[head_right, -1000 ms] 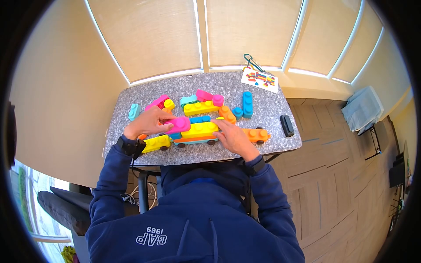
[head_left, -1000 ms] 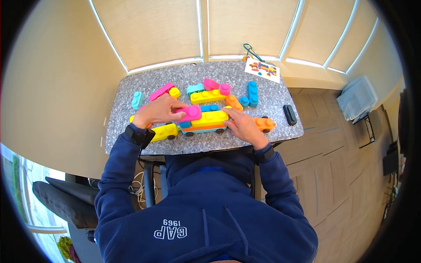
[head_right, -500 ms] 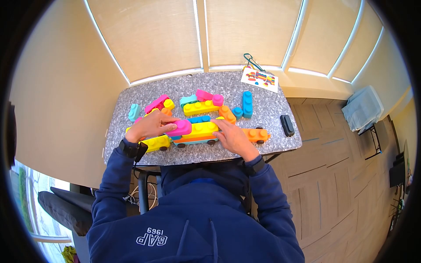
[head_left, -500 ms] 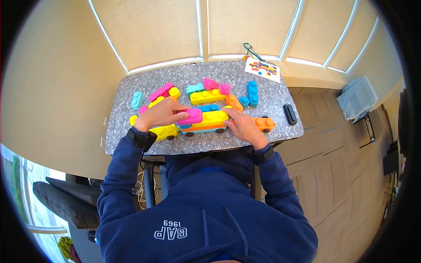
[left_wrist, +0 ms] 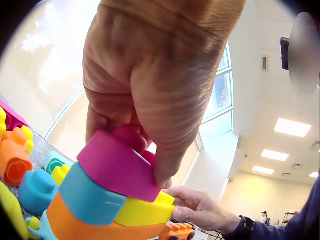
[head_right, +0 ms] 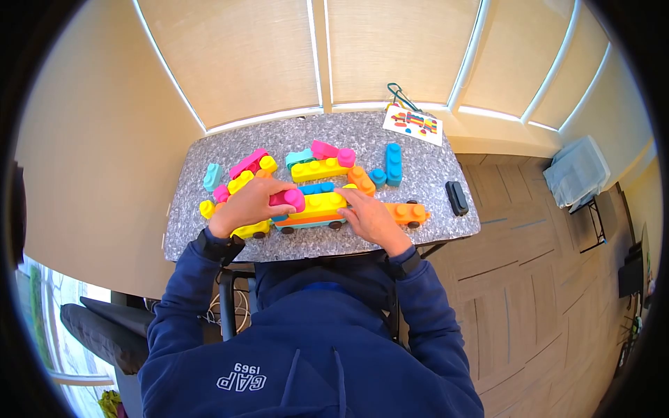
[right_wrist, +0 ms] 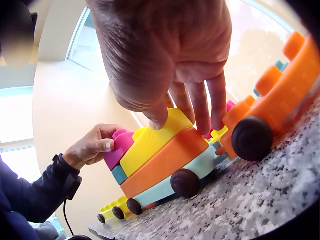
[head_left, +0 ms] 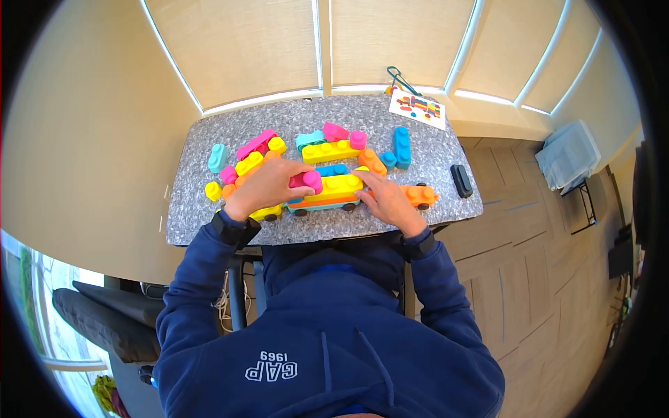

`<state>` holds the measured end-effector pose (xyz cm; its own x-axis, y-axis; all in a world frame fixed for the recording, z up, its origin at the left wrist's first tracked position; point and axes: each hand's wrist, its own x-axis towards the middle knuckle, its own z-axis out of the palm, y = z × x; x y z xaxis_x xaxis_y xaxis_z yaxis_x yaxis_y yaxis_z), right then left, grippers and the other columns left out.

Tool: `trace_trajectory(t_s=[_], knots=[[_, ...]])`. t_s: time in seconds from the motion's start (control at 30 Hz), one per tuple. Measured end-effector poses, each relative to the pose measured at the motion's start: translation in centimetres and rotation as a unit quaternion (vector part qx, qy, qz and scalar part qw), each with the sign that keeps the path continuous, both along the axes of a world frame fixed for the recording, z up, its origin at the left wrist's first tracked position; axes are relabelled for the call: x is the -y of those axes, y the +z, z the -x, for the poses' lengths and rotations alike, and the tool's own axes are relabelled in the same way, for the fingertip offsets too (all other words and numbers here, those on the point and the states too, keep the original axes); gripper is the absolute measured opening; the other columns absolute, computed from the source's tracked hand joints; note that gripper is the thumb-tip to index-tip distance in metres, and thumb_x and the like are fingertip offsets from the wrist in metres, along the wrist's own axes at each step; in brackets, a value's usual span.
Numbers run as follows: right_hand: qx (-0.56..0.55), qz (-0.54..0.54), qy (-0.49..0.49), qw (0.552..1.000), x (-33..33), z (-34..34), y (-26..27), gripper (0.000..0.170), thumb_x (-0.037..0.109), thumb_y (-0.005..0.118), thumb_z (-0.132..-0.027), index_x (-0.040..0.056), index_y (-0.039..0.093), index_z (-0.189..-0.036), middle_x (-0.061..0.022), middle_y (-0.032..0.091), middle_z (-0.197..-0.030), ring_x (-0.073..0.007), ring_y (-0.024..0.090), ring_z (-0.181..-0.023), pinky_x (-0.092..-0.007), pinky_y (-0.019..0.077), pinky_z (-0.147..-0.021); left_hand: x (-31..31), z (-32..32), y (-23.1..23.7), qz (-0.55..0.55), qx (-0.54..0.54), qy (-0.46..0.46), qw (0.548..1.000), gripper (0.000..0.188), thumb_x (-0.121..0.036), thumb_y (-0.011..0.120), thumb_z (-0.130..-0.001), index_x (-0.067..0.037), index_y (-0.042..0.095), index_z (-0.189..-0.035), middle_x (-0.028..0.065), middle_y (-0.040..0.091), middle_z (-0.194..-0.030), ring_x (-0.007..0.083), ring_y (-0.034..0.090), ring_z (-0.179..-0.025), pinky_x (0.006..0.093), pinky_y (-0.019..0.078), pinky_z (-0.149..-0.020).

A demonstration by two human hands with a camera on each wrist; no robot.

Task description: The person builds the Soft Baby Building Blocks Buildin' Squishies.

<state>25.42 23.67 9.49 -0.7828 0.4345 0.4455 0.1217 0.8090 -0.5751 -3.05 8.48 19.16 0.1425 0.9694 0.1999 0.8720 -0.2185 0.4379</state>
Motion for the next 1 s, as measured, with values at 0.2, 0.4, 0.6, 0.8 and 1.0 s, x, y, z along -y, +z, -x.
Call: trace_trajectory(t_s=[0.2, 0.4, 0.6, 0.8, 1.0], knots=[[-0.004, -0.008, 0.0, 1.0, 0.1, 0.0, 0.1, 0.048, 0.017, 0.071, -0.104, 0.0041, 0.06, -0.149, -0.025, 0.071, -0.131, -0.0461, 0.071, -0.111, -0.0517, 0.0594, -0.092, -0.5, 0.5, 0.0, 0.054, 0.012, 0.006, 0.998, 0.049, -0.038, 0.09, -0.091, -0.005, 0.079, -0.125, 0.018, 0.08, -0.105, 0.0328, 0.076, -0.092, 0.0419, 0.0575, -0.08], [-0.001, -0.006, 0.004, 1.0, 0.0, 0.0, 0.1, 0.048, 0.017, 0.07, -0.104, 0.0033, 0.06, -0.148, -0.0258, 0.071, -0.131, -0.0481, 0.07, -0.113, -0.0528, 0.0586, -0.094, -2.4, 1.5, 1.8, 0.121, -0.006, -0.066, 0.99, 0.049, -0.04, 0.089, -0.092, -0.004, 0.08, -0.123, 0.0199, 0.081, -0.1, 0.0337, 0.077, -0.087, 0.0417, 0.0589, -0.081], [0.003, -0.011, 0.002, 1.0, -0.1, 0.0, 0.1, 0.048, 0.016, 0.07, -0.103, 0.0028, 0.06, -0.148, -0.0263, 0.071, -0.131, -0.0482, 0.07, -0.114, -0.0524, 0.0586, -0.095, -10.1, 3.6, 3.3, 0.046, -0.089, -0.036, 0.994, 0.047, -0.031, 0.087, -0.092, -0.002, 0.077, -0.127, 0.0186, 0.08, -0.117, 0.0392, 0.074, -0.111, 0.044, 0.0588, -0.095], [0.009, 0.0, 0.008, 1.0, -0.2, 0.1, 0.4, 0.048, 0.016, 0.072, -0.102, 0.0028, 0.061, -0.148, -0.0268, 0.072, -0.128, -0.0478, 0.071, -0.111, -0.0522, 0.0589, -0.093, -17.2, 5.1, -1.9, -0.06, -0.176, -0.09, 0.978, 0.054, -0.028, 0.087, -0.09, -0.006, 0.072, -0.137, 0.0167, 0.074, -0.134, 0.0375, 0.068, -0.129, 0.0485, 0.0567, -0.107], [0.013, 0.019, 0.006, 1.0, -0.2, -0.1, 0.6, 0.047, 0.016, 0.072, -0.103, 0.0039, 0.061, -0.146, -0.026, 0.072, -0.129, -0.047, 0.071, -0.113, -0.0522, 0.0593, -0.094, -19.8, 4.5, -4.7, 0.037, -0.215, -0.109, 0.97, 0.053, -0.027, 0.087, -0.089, -0.008, 0.072, -0.136, 0.0147, 0.075, -0.131, 0.0382, 0.07, -0.123, 0.0497, 0.0571, -0.105]])
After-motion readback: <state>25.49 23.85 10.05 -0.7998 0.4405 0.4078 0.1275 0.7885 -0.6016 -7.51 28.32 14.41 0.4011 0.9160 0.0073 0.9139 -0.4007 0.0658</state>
